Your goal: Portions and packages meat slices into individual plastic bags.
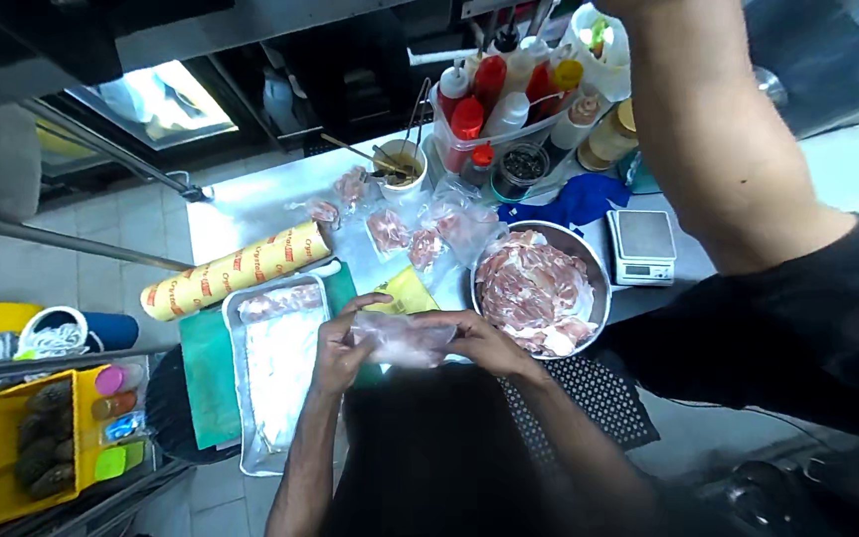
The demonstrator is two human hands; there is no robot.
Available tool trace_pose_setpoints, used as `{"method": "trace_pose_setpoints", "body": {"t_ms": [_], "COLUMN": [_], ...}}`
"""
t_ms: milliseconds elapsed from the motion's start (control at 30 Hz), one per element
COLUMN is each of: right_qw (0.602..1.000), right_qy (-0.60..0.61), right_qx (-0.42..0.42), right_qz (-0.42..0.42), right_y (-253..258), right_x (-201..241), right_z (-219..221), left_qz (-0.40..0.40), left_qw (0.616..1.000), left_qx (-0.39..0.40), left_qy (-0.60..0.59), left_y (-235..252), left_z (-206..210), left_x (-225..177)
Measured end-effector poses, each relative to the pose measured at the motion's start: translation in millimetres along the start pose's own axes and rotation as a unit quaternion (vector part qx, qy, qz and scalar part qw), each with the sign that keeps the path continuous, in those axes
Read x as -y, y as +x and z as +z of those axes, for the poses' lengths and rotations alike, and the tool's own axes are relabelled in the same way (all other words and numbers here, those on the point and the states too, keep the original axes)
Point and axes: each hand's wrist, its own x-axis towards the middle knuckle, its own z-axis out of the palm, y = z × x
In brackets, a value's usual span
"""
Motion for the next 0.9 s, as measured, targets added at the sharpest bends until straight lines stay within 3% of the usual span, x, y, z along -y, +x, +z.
{"method": "trace_pose_setpoints", "body": {"t_ms": [100,200,400,567,700,800,900], "right_qw": [0.999,0.989,0.919,0.872,0.939,0.989,0.985], "right_qy": [0.041,0.114,0.296,0.38,0.287,0.095,-0.105], "right_qx": [-0.03,-0.075,-0.17,-0.175,-0.105,-0.063,-0.104], "right_qz": [0.002,0.061,0.197,0.254,0.156,0.092,0.093], "right_y": [3,5,5,8,11,20,37], "right_x": [-17,-19,-29,-40,-49,-49,-57], "right_z": [-1,6,9,22,32,36,47], "left_qz": [0.011,0.005,-0.007,0.032,0.045,0.009,-0.037], "left_qw": [1.0,1.0,0.995,0.999,0.996,0.982,0.968], "left_qx": [0.006,0.0,0.097,-0.002,-0.064,-0.174,-0.243], "left_qy": [0.028,0.009,0.004,0.03,-0.046,-0.071,-0.04], "left_y": [5,2,-21,-39,-48,-57,-64], "left_z": [-8,-12,-31,-23,-27,-32,-40], "left_x": [3,10,41,51,53,48,39]}}
